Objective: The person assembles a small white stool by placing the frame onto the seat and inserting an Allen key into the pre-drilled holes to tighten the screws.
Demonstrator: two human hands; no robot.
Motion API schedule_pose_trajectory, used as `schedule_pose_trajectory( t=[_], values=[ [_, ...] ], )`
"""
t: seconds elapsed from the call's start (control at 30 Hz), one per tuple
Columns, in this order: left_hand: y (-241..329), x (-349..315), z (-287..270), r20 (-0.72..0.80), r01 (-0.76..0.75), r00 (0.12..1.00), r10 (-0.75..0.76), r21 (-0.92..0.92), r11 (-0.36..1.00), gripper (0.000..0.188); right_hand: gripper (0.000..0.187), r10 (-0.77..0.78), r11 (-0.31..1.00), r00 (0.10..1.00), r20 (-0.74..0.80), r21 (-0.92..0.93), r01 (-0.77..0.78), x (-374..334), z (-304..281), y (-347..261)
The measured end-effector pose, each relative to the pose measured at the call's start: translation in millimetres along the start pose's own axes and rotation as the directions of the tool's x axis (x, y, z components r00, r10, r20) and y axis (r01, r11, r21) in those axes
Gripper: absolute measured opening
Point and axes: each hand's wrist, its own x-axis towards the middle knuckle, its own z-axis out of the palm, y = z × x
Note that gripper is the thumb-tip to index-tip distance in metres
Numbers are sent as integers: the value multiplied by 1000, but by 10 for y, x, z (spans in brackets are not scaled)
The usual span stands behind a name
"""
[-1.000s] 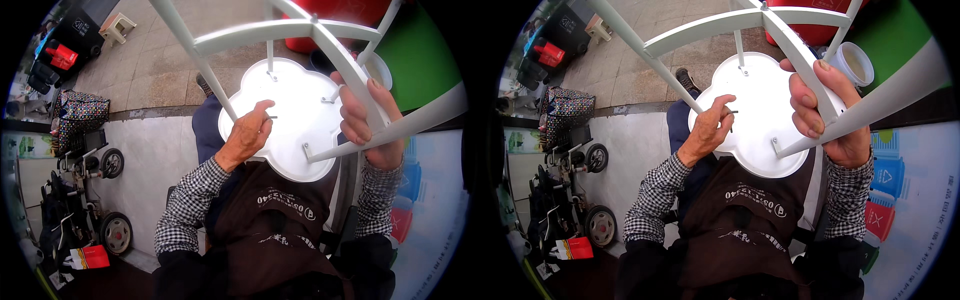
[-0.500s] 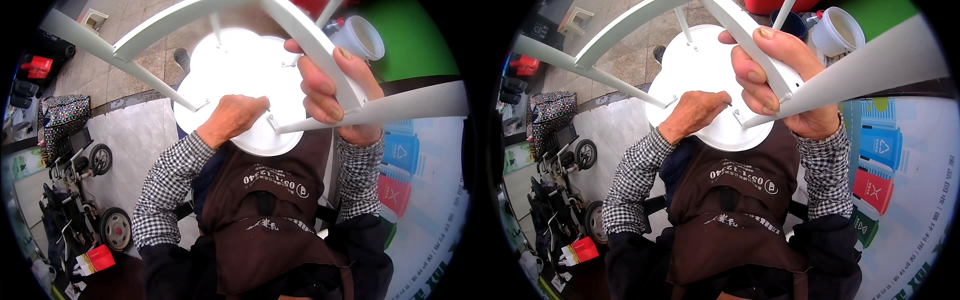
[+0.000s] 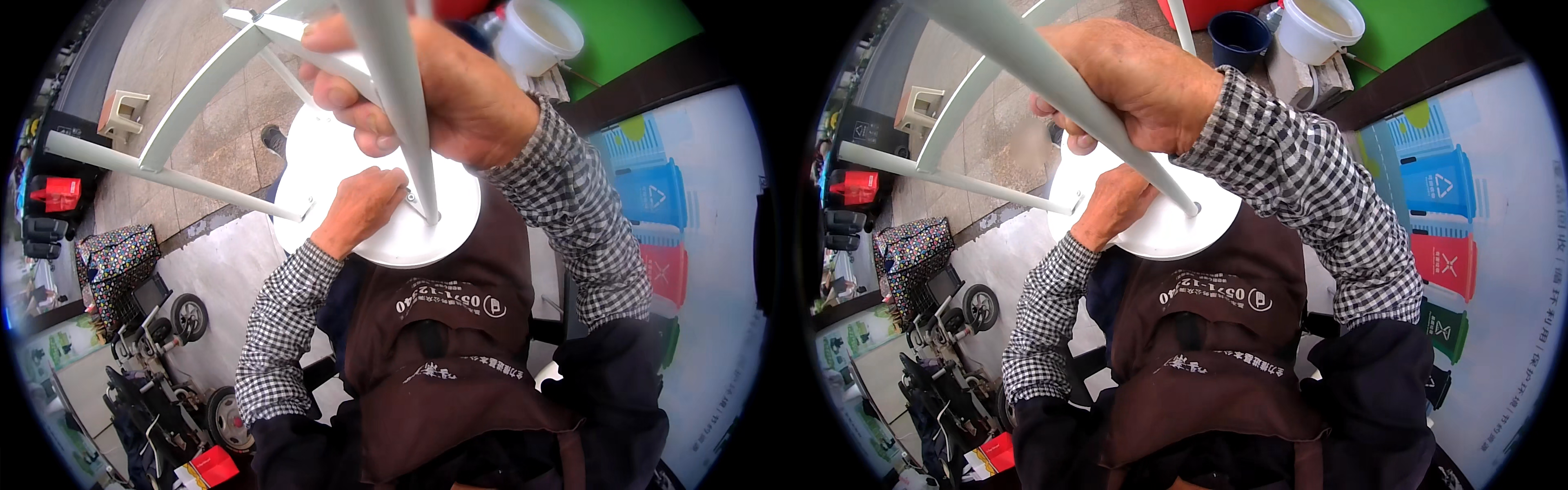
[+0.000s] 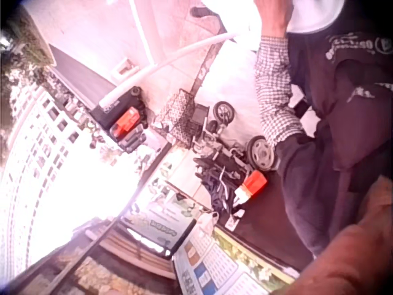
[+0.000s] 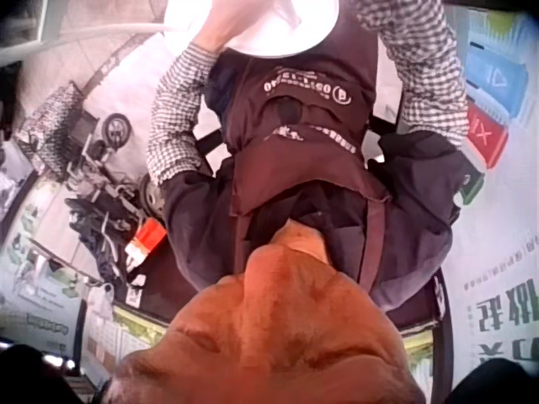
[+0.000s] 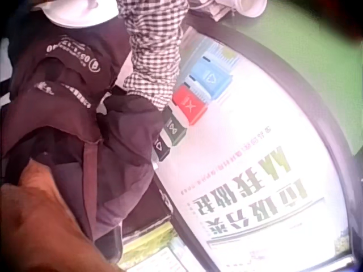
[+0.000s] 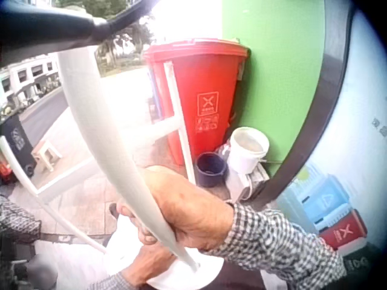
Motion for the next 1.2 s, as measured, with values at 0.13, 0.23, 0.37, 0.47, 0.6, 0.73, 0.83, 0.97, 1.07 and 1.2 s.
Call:
schedule_pose_trajectory(
  t=[0.13, 0.23, 0.37, 0.47, 0.6, 0.73, 0.83, 0.97, 1.07, 1.2],
  values=[
    [112, 54, -99, 23, 24, 999, -22, -63, 998, 17, 24, 28, 999, 973, -229, -12, -32, 48, 258, -91],
    [77, -4, -70, 13, 2, 1000, -1, -106, 994, 16, 24, 84, 996, 981, -174, 40, -78, 240, 122, 21],
    [110, 25, -103, 55, 5, 998, 2, -142, 990, 15, 24, 41, 998, 987, -158, 51, -33, 130, 178, -20],
    [129, 80, -113, 74, -75, 994, 77, -36, 997, 10, 26, 110, 988, 994, -8, 111, -108, 94, -27, -63],
    [85, 106, -44, 42, -198, 980, 197, 36, 979, 6, 21, 194, 957, 979, -66, 231, -174, 29, -36, -154],
    [92, 143, -73, 81, -263, 963, 258, 66, 962, 8, 27, 244, 935, 967, -73, 283, -214, 10, 34, -179],
    [23, 164, -24, 144, -331, 939, 313, 129, 935, 9, 32, 268, 946, 962, -56, 206, -252, 49, -35, -173],
    [-25, 191, -32, 175, -342, 931, 319, 118, 932, 5, 34, 282, 949, 953, -108, 173, -262, 72, -16, -180],
    [-42, 239, -72, 203, -339, 927, 314, 107, 935, 2, 35, 305, 917, 950, -71, 292, -273, 68, -60, -182],
    [-54, 276, -86, 224, -326, 929, 295, 115, 938, 3, 36, 308, 887, 951, -7, 365, -284, 101, -109, -165]
  ],
)
